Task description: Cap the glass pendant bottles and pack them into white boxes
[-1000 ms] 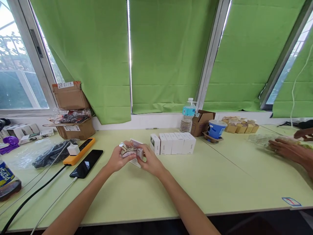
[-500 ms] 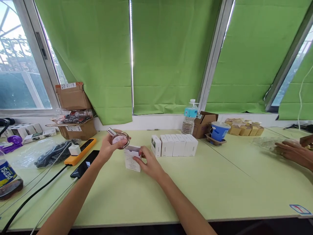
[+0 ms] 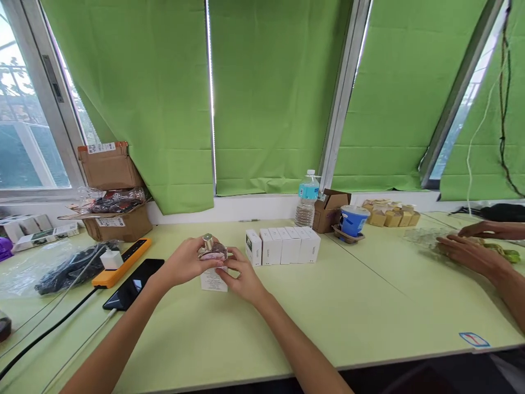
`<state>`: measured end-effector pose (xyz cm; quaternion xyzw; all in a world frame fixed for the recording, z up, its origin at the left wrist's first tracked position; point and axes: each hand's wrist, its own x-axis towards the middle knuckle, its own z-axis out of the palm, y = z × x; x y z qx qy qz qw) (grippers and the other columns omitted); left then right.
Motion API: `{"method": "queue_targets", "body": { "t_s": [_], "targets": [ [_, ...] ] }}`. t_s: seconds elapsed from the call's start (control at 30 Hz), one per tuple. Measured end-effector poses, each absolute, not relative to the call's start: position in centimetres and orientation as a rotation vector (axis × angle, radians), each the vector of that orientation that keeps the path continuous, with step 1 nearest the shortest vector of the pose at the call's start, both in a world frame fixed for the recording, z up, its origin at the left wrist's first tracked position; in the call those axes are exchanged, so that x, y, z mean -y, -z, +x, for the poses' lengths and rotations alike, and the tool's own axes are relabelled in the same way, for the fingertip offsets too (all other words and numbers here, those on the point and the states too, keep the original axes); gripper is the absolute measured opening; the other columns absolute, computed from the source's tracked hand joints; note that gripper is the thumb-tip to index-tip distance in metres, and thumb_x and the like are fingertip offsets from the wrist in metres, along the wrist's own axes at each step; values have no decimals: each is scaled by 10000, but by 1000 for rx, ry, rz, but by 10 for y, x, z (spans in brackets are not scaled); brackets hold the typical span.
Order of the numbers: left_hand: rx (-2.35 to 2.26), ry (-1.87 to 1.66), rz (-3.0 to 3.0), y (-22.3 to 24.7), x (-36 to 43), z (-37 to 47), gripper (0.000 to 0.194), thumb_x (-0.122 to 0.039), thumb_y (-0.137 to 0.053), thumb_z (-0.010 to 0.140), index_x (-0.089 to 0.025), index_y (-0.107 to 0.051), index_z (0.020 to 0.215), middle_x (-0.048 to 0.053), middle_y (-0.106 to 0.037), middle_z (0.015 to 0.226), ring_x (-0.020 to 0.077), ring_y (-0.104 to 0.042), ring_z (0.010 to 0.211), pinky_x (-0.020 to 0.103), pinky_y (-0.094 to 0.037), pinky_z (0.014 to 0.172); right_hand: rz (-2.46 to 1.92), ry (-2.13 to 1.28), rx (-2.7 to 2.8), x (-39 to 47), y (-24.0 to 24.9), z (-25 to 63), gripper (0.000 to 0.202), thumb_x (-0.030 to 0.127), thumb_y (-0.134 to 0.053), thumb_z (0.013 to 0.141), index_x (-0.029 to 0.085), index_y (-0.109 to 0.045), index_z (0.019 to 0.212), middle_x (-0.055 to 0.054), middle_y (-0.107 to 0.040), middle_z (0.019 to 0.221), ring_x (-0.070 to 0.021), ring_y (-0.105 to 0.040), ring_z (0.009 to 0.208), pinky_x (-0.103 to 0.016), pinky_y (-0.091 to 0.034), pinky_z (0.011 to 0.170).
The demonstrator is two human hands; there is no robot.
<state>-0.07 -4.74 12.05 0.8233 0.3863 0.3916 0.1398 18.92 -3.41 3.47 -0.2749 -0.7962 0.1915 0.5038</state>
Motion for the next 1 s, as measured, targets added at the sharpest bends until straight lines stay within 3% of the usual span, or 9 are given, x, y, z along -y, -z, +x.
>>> {"method": "queue_targets", "body": {
  "t_s": [0.17,0.37,0.5,0.67,0.77,1.0],
  "targets": [
    [-979,-1090,2272,-120,35,-9,238,-342,-682,777,-207,-643,970,13,-710,910,190,-653,826,276,-482,735,-668,-350,1935,37,-36,188,294,211,-592,887,304,-687,1150,-67,-574,1160,-215,-575,1095,-362,-483,939],
    [-1074,-1117,2265,-112,27,-20,301,-396,-726,740,-205,-651,961,25,-702,900,209,-644,839,288,-475,734,-674,-307,1950,38,-33,190,296,210,-591,883,308,-679,1148,-64,-573,1175,-213,-560,1108,-370,-479,941],
    [-976,-1078,2219,-109,28,-15,335,-409,-732,734,-175,-640,955,35,-689,905,207,-634,843,289,-478,724,-714,-536,1875,39,-30,188,202,282,-618,881,286,-623,1082,-46,-609,1085,-198,-606,1011,-368,-514,876],
    [-973,-1067,2274,-108,30,-10,282,-360,-739,731,-190,-643,935,14,-680,892,188,-619,823,274,-467,705,-706,-866,1666,36,-27,183,411,331,-738,788,276,-423,1045,-18,-632,1035,-187,-654,936,-384,-532,859],
    [-940,-1083,2282,-108,32,-12,314,-324,-707,772,-219,-631,1058,13,-687,1014,183,-621,914,277,-472,787,-673,-918,1624,34,-28,181,476,326,-752,768,281,-385,1067,-27,-635,1089,-194,-658,978,-406,-518,901],
    [-1007,-1094,2314,-102,33,-17,299,-311,-706,774,-234,-664,1061,32,-686,1084,201,-621,989,318,-479,876,-646,-965,1596,33,-29,180,602,316,-770,734,290,-366,1180,-50,-645,1116,-210,-653,1012,-427,-503,931]
  ]
}}
